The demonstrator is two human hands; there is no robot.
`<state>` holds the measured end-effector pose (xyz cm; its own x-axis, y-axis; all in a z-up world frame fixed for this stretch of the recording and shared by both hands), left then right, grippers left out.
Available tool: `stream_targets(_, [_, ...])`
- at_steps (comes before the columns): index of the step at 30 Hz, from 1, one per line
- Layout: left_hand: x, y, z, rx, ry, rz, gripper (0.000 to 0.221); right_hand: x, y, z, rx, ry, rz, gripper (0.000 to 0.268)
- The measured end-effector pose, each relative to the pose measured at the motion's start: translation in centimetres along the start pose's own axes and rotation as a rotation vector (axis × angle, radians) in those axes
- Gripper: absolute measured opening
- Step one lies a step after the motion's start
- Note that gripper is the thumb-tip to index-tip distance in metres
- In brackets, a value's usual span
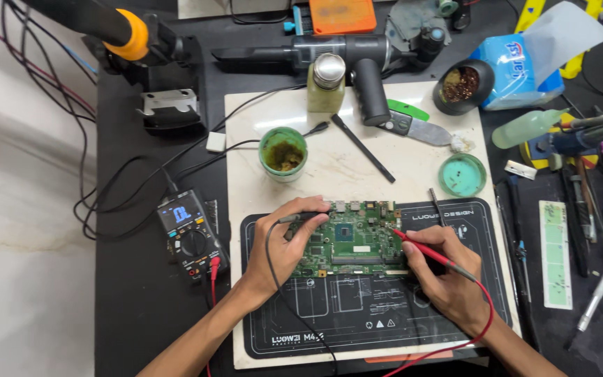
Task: The person uses a multimeter to test components on a circuit board, connecting the probes to different contact points while monitoring the digital display.
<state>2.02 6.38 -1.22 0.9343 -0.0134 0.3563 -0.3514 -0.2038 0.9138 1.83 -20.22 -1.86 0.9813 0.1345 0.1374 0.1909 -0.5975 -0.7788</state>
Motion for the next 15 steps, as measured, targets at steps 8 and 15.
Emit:
stream_targets(8, [-0.1,0.1,0.1,0.032,-0.001,-0.033,0.016,0.2,0.1,-0.4,0.078,0.049,0.021,0.011])
stream_targets(15, [0.0,0.6,0.1,0.055,-0.004,0.028,0.015,0.5,-0.6,-0.4,0.013,0.032,0.049,0.013])
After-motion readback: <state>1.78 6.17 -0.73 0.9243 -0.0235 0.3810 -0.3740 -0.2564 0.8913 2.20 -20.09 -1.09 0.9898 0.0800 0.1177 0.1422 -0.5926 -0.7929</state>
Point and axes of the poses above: each hand's wrist, its own x-axis towards the middle knuckle, its own z-axis out of the palm, y = z × x, the point moved 6 cm from there along x, towards the middle knuckle, and after that the axes turned 9 degrees about z, right-handed, at the moved point
